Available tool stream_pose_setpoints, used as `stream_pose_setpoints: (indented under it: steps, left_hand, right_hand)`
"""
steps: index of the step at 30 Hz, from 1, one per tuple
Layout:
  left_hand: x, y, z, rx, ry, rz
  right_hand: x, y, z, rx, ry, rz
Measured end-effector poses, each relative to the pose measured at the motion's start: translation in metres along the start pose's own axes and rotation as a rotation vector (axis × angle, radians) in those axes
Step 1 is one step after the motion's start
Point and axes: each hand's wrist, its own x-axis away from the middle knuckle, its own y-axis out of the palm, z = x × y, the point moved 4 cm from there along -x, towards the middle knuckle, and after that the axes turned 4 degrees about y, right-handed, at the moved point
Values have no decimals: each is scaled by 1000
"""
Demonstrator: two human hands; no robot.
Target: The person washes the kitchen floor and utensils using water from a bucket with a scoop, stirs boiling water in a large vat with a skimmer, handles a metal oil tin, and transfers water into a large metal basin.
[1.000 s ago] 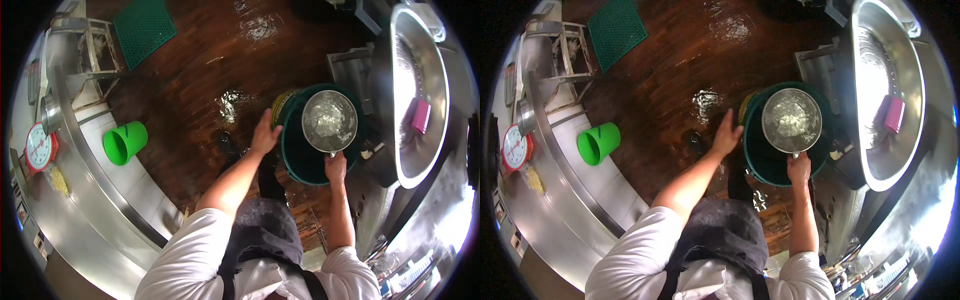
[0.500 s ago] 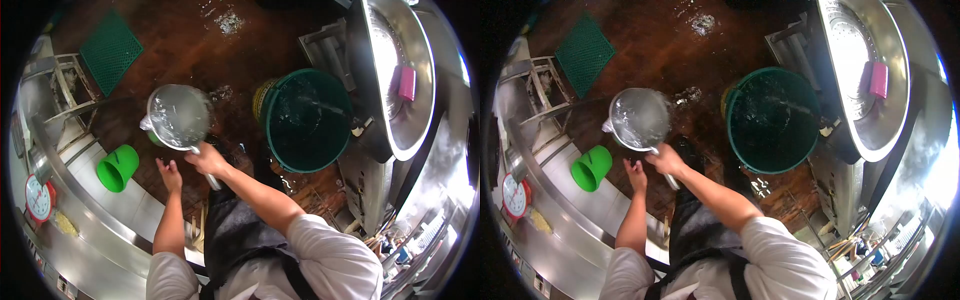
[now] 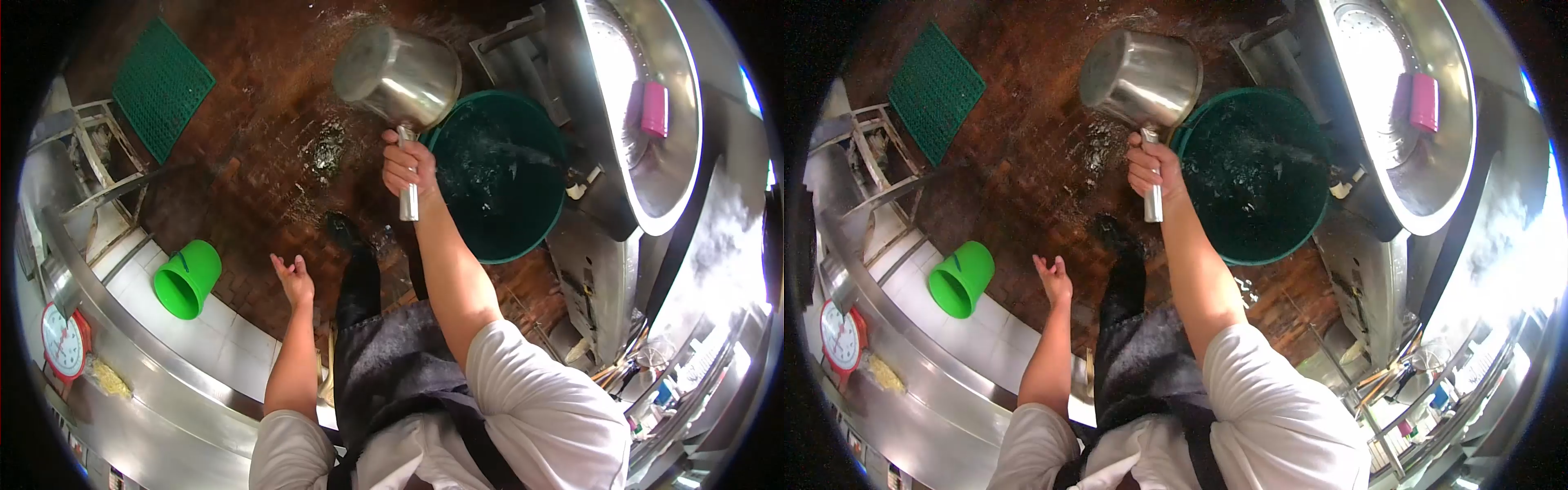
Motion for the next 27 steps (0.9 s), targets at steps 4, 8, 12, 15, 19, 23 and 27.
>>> stream_pose_setpoints:
  steps: [4,8,12,15,19,23,27]
  left_hand:
    - [6,34,75,206,122,-99]
    - [20,81,143,285,309,-159]
    - [52,139,209,171,364,-323]
    - [76,191,241,164,532,-344]
    - [92,220,250,70,590,-142]
    - [87,237,239,5,649,-20]
    - [88,243,236,28,628,-14]
  right_hand:
    - [50,59,-9,210,4,67]
    - [162,109,-13,551,-106,463]
    - [269,83,-43,1177,89,1169]
    - [289,0,-77,1897,356,1404]
    - [279,-116,-112,2215,805,1659]
    - [233,-139,-115,1979,877,1830]
    - [206,-177,-117,2106,850,1688]
